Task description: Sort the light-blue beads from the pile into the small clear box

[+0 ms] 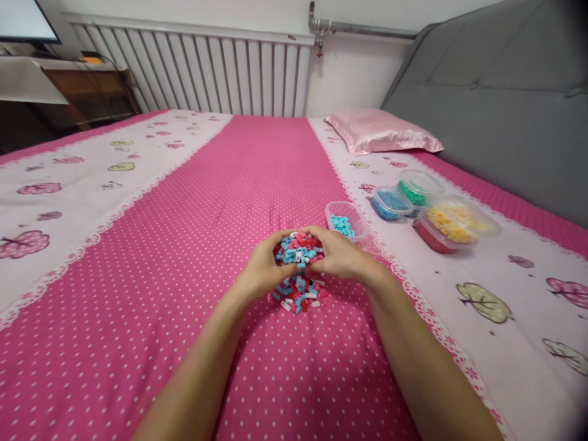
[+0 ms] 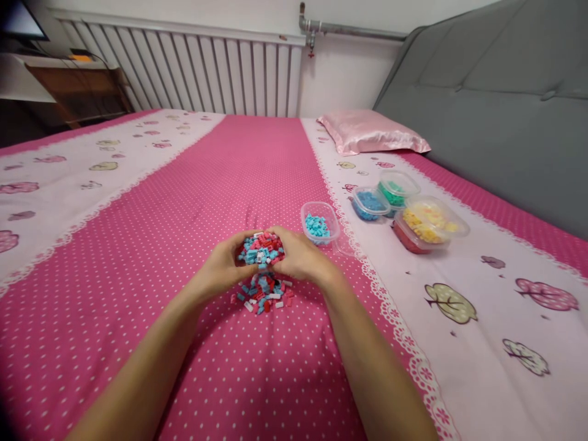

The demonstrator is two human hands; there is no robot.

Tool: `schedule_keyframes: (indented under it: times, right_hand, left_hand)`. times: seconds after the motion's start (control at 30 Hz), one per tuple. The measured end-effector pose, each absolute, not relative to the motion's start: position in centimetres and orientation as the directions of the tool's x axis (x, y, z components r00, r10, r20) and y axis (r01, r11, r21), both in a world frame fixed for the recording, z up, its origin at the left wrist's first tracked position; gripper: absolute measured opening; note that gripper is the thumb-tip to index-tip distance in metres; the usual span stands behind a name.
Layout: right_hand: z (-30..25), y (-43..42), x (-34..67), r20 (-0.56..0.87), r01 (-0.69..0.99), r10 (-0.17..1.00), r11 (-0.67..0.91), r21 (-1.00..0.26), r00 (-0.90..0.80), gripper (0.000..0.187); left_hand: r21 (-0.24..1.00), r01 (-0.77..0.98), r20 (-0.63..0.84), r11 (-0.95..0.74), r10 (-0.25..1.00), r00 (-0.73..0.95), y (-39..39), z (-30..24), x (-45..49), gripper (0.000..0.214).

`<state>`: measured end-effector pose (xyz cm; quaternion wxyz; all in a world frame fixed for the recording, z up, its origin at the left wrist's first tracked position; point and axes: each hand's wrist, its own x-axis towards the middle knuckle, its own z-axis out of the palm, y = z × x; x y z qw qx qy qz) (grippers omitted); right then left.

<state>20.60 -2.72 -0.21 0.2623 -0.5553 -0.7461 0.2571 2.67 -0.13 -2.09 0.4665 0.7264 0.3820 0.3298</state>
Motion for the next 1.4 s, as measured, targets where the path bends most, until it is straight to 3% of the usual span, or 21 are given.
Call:
schedule_keyframes:
  times: [0.3,0.47,0.73,0.87,0.97,1.1,1.27,1.4]
  right_hand:
    - [1.1,-3.2,20.7,0.243,0.692,0.947,0.32,-0.647,-0.211,0.054]
    - [1.3,-3.4,20.8,0.233,0.605,0.957,0.291,-0.741,-0.175,0.043]
    - [1.0,-3.2,21.0,0.304,0.5,0.937,0.349,-0.793,-0.172,0.029]
    - [1.1,-3.2,20.9,0.28,0.545,0.946,0.322,-0.774,-0.161,0.03]
    - [0.9,-3.1,20.8,0.288,0.629,0.949,0.304,-0.716,-0.131,0.031]
    - [-0.1,-2.3,20.3,0.256,0.781,0.961,0.236,-0.578,-0.102,0.031]
    - [-2.5,-1.2,19.1,0.201,0.901,0.97,0.205,-0.381,-0.136,0.038]
    - [-4.0,-0.6,18.7,0.191,0.882,0.958,0.272,-0.384,-0.213,0.042]
  left_hand:
    - [0.922,0.186,0.222,-0.339,0.857,0.465,-0.3,-1.7,2.8,0.057]
    - [0.922,0.195,0.219,-0.334,0.867,0.448,-0.6,-1.1,2.9,0.049]
    - [0.981,-0.039,0.184,-0.188,0.859,0.478,-1.1,0.0,2.9,0.029]
    - [0.979,-0.164,0.17,-0.122,0.931,0.322,-1.0,0.2,2.8,0.025]
    - [0.952,-0.307,0.075,-0.024,0.985,0.156,-0.6,0.3,2.7,0.022]
    - [0.86,-0.473,-0.204,0.191,0.979,0.023,0.1,0.8,2.2,0.022]
    - [0.731,-0.585,-0.413,0.352,0.91,0.033,0.3,1.3,1.8,0.025]
    - [0.699,-0.602,-0.442,0.385,0.895,0.059,0.2,1.3,1.8,0.024]
